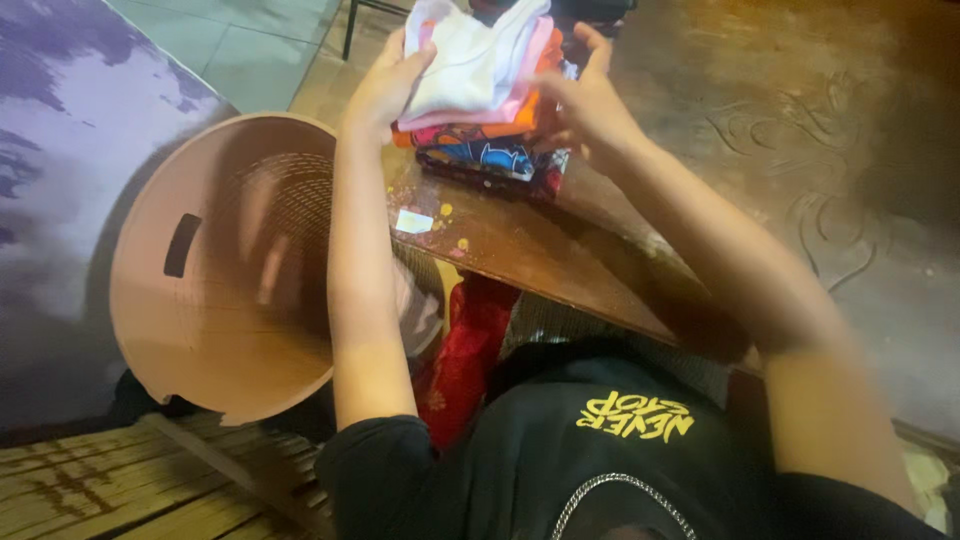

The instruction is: The person folds multiple shirts one by one on a wooden table, smoothing each garment and stacking them neatly. The person handles an orange shirt, a pink shirt, a white shirt, and a black shirt, placing each folded item into a growing stack.

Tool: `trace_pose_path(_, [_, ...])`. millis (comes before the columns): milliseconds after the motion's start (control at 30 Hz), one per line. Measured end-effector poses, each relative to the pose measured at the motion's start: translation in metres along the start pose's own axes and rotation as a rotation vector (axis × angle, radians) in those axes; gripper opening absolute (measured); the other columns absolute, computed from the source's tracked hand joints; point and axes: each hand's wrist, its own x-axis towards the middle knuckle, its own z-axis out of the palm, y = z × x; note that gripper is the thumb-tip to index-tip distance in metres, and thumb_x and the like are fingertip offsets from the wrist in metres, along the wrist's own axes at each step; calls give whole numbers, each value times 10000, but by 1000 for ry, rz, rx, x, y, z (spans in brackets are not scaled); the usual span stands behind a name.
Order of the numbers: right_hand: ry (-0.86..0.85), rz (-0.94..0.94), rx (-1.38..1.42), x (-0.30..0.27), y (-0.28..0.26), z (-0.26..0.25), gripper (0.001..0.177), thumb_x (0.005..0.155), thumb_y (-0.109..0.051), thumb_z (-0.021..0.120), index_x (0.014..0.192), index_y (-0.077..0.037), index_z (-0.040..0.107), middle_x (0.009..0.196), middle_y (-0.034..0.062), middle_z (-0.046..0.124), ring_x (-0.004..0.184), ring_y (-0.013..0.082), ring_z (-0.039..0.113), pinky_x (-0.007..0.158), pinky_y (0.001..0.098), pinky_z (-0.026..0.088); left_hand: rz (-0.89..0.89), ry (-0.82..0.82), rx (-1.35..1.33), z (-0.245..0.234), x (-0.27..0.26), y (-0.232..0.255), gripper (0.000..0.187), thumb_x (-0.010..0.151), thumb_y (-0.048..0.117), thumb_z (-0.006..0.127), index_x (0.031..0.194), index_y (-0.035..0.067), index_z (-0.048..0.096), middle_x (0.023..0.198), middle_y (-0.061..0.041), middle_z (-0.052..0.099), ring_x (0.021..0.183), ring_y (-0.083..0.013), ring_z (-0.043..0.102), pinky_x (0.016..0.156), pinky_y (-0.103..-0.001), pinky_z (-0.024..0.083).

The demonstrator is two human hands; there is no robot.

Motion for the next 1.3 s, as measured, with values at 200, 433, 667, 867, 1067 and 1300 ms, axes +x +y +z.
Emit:
trace_pose_path(200, [-90, -238, -82, -13, -5, -6, 950, 1010, -92, 789, 1597, -210, 50, 1084, 203, 611, 657, 244, 600, 476, 348, 450, 114, -42, -78, 11, -6, 28, 541, 1043, 179, 667, 1507, 49, 422, 1387, -107, 657, 1204, -168, 646, 1027, -311, 532])
trace_pose_path(433, [-136, -217, -184, -36, 14, -20, 988, 908, -31, 746, 1565, -242, 40, 1336, 203, 535, 1030, 275, 707, 741, 465, 648, 64, -99, -61, 29, -14, 19, 514, 1052, 185, 654, 1487, 45, 419, 1366, -75, 656, 1201, -140, 636, 1031, -313, 539])
trace_pose_path(667, [67, -688, -636, -45, -1, -22, 899, 945, -64, 774, 1540, -144, 105, 1407, 242, 392, 1344, 352, 532, 1029, 497, 577, 290, -152, 15, 29, -9, 11, 540, 1116, 144, 685, 1549, 24, 386, 1469, -109, 605, 1323, -169, 577, 1150, -323, 485])
trace_pose_path(867, [3, -1038, -1028, -32, -29, 39, 377, 1106, -246, 738, 1397, -111, 540, 1411, 183, 508, 1374, 376, 468, 1164, 512, 397, 63, -78, 18, 36, -13, 25, 679, 1082, 153, 650, 1624, 149, 240, 1465, -165, 595, 1223, -220, 531, 1038, -378, 427])
trace_pose_path(1067, [-86, -928, -1350, -19, -8, 78, 566, 1064, -389, 550, 1512, -55, 455, 1501, 246, 447, 1386, 424, 405, 1140, 611, 258, -84, -41, 352, 32, -19, 9, 690, 1040, 42, 358, 1651, 272, 133, 1551, -176, 510, 1360, -271, 571, 1078, -358, 517])
trace_pose_path(1300, [-152, -919, -1363, -2, 9, 61, 627, 1112, -415, 519, 1607, -54, 385, 1611, 232, 390, 1507, 401, 349, 1224, 608, 204, -7, -115, 142, 19, -19, -10, 726, 1026, 148, 480, 1627, 120, 74, 1522, -222, 530, 1367, -298, 594, 1086, -374, 526])
